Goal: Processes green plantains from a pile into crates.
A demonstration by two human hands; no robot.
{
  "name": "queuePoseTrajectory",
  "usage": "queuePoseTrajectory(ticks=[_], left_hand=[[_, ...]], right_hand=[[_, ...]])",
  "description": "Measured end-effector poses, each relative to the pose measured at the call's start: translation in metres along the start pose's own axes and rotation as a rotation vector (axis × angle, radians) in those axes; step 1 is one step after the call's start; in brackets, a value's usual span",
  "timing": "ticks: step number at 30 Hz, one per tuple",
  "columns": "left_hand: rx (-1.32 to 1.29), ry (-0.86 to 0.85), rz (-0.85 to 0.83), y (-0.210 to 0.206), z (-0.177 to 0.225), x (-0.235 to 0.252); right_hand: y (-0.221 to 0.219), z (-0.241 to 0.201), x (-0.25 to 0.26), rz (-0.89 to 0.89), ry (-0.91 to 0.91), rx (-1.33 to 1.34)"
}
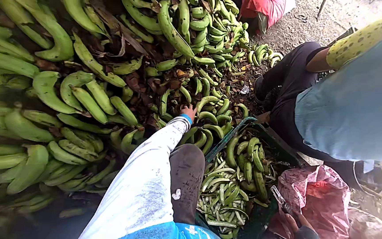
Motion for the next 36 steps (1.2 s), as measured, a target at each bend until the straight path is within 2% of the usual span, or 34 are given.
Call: queuePoseTrajectory(ticks=[3, 4, 7, 12, 15, 19, 22, 25, 28, 32, 34, 36], left_hand=[[0.044, 0.009, -0.035, -0.006, 0.019, 0.021], [0.045, 0.029, -0.035, -0.008, 0.022, 0.028], [0.088, 0.117, -0.023, -0.008, 0.022, 0.043], [0.093, 0.249, -0.044, -0.003, 0.015, 0.034], [0.126, 0.132, 0.007, -0.001, -0.001, 0.026], [0.100, 0.114, 0.092, 0.004, -0.029, 0.007], [0.128, 0.068, 0.085, 0.007, -0.035, -0.009], [0.108, -0.048, 0.123, 0.010, -0.051, -0.024], [0.051, -0.040, 0.166, 0.018, -0.060, -0.037], [0.039, 0.004, 0.149, 0.038, -0.039, -0.049], [0.028, -0.045, 0.158, 0.053, -0.016, -0.060], [0.009, -0.148, 0.191, 0.072, 0.016, -0.079]], right_hand=[[-0.012, 0.014, 0.015, 0.046, -0.005, 0.035], [-0.012, 0.014, 0.017, 0.009, 0.000, 0.030], [-0.006, 0.009, 0.009, 0.014, 0.096, 0.024], [-0.009, 0.019, 0.012, 0.036, 0.124, 0.059], [-0.019, 0.033, 0.016, 0.152, 0.231, 0.104], [-0.030, 0.052, 0.025, 0.270, 0.336, 0.165], [-0.029, 0.053, 0.021, 0.301, 0.371, 0.202], [-0.026, 0.056, 0.017, 0.322, 0.404, 0.207], [-0.023, 0.054, 0.014, 0.296, 0.382, 0.228], [-0.023, 0.052, 0.012, 0.260, 0.337, 0.220], [-0.023, 0.049, 0.011, 0.278, 0.348, 0.204], [-0.020, 0.044, 0.011, 0.223, 0.334, 0.196]])
Point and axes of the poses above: each hand's wrist, its own x-axis towards the middle knuckle, its own y-axis out of the back of the hand, z = x × y, the point moved 3 cm from there along x, towards the middle knuckle, and after that the axes turned 10 degrees about -y, right-handed, at the moved point
